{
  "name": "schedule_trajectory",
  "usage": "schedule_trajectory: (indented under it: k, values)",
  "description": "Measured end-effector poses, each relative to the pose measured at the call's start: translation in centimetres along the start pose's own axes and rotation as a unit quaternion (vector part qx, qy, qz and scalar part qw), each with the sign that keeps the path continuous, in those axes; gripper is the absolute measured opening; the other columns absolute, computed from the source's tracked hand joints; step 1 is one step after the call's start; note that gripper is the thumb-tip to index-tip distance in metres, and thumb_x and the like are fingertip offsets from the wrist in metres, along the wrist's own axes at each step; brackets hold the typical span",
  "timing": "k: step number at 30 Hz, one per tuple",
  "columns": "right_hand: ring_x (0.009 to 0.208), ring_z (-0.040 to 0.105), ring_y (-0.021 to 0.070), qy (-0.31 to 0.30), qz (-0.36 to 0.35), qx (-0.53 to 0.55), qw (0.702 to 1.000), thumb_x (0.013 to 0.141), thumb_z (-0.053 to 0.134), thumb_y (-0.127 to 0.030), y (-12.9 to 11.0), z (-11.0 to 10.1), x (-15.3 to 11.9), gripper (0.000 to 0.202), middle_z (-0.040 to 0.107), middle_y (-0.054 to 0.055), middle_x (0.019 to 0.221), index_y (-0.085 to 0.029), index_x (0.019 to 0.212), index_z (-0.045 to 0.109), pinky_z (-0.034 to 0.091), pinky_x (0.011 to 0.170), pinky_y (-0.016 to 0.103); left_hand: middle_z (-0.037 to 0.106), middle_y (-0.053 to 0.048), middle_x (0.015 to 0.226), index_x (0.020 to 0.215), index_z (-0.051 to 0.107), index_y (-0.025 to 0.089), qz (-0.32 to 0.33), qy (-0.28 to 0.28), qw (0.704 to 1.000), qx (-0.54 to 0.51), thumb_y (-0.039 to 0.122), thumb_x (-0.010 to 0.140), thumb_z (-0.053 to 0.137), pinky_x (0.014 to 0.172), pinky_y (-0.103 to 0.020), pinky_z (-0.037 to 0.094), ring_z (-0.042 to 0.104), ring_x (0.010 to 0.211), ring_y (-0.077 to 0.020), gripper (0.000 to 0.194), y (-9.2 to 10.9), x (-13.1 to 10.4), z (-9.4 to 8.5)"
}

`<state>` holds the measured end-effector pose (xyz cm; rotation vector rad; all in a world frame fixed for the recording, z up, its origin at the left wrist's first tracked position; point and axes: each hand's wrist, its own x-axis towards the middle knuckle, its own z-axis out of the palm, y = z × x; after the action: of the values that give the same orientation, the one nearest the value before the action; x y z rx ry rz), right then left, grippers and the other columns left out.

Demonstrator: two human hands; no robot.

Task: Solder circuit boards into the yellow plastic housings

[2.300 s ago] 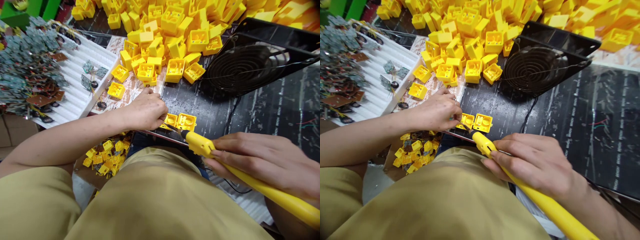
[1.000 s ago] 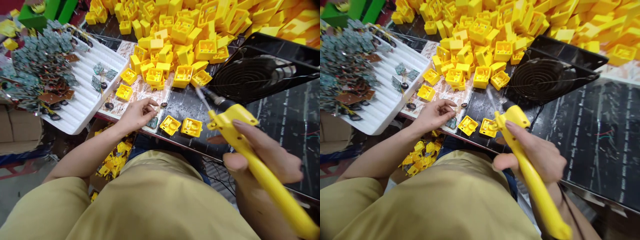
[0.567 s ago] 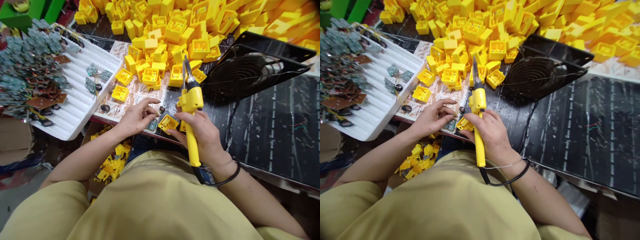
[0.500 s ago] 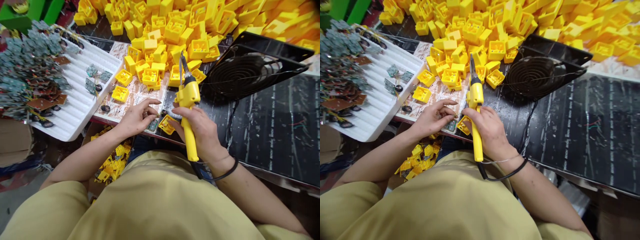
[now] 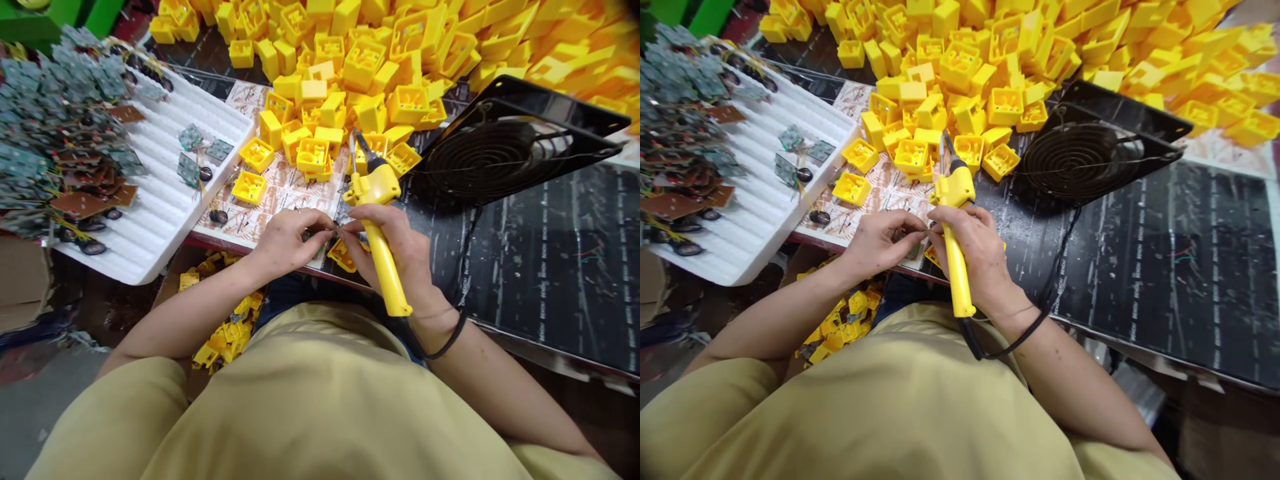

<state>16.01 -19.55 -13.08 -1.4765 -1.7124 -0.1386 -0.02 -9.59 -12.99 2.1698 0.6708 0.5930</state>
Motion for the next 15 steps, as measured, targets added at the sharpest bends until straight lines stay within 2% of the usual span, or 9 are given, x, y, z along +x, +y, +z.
schedule_trajectory:
  k: [4,7,9,11,13,15]
  values:
    - [0.080,0.069,0.0151,0.004,0.036,0.002,0.999,0.093,0.063,-0.021,-0.1,-0.5,-0.9,0.028,0.070,-0.002,0.091,-0.026,0.116,0.049,0.056,0.076,0.028,0.075,-0.002,0.089,0.088,0.072,0.018,0.018,-0.023,0.999,0.018,0.022,0.088,0.058,0.082,-0.026,0.049,0.068,0.083,-0.0142,0.015,-0.3,0.3,-0.2]
    - [0.097,0.068,0.0213,-0.014,0.019,-0.026,0.999,0.090,0.070,-0.040,0.3,-1.1,-1.9,0.043,0.068,0.005,0.109,-0.025,0.123,0.048,0.055,0.089,0.037,0.075,-0.004,0.087,0.089,0.073,0.017,0.041,-0.054,0.994,0.080,0.022,0.089,0.057,0.084,-0.030,0.047,0.068,0.083,-0.0164,0.016,-0.6,0.5,-0.5]
    - [0.101,0.067,0.0259,-0.046,-0.010,-0.053,0.997,0.085,0.073,-0.049,0.5,-1.5,-2.6,0.057,0.067,0.009,0.112,-0.022,0.128,0.046,0.049,0.099,0.046,0.075,-0.005,0.087,0.091,0.073,0.017,0.063,-0.084,0.985,0.134,0.022,0.089,0.056,0.085,-0.032,0.046,0.068,0.084,-0.0185,0.018,-0.5,0.8,-0.8]
    - [0.098,0.067,0.0258,-0.077,-0.030,-0.060,0.995,0.089,0.071,-0.041,0.7,-1.7,-3.0,0.054,0.067,0.008,0.106,-0.020,0.131,0.045,0.048,0.098,0.047,0.075,-0.006,0.087,0.090,0.074,0.017,0.076,-0.116,0.976,0.169,0.022,0.089,0.056,0.085,-0.033,0.046,0.067,0.085,-0.0198,0.018,-0.1,1.3,-1.0]
    - [0.095,0.067,0.0227,-0.099,-0.046,-0.043,0.993,0.093,0.066,-0.030,1.0,-1.8,-3.0,0.046,0.067,0.006,0.103,-0.021,0.132,0.045,0.052,0.092,0.042,0.075,-0.005,0.084,0.089,0.074,0.018,0.072,-0.139,0.970,0.183,0.022,0.087,0.058,0.082,-0.032,0.046,0.067,0.085,-0.0199,0.017,0.5,1.7,-1.2]
    - [0.092,0.067,0.0206,-0.105,-0.059,-0.028,0.992,0.094,0.062,-0.030,1.3,-2.1,-2.6,0.040,0.067,0.004,0.102,-0.022,0.131,0.046,0.054,0.090,0.039,0.074,-0.004,0.080,0.088,0.074,0.018,0.054,-0.157,0.968,0.186,0.022,0.085,0.060,0.078,-0.030,0.046,0.067,0.081,-0.0191,0.015,1.1,2.3,-1.3]
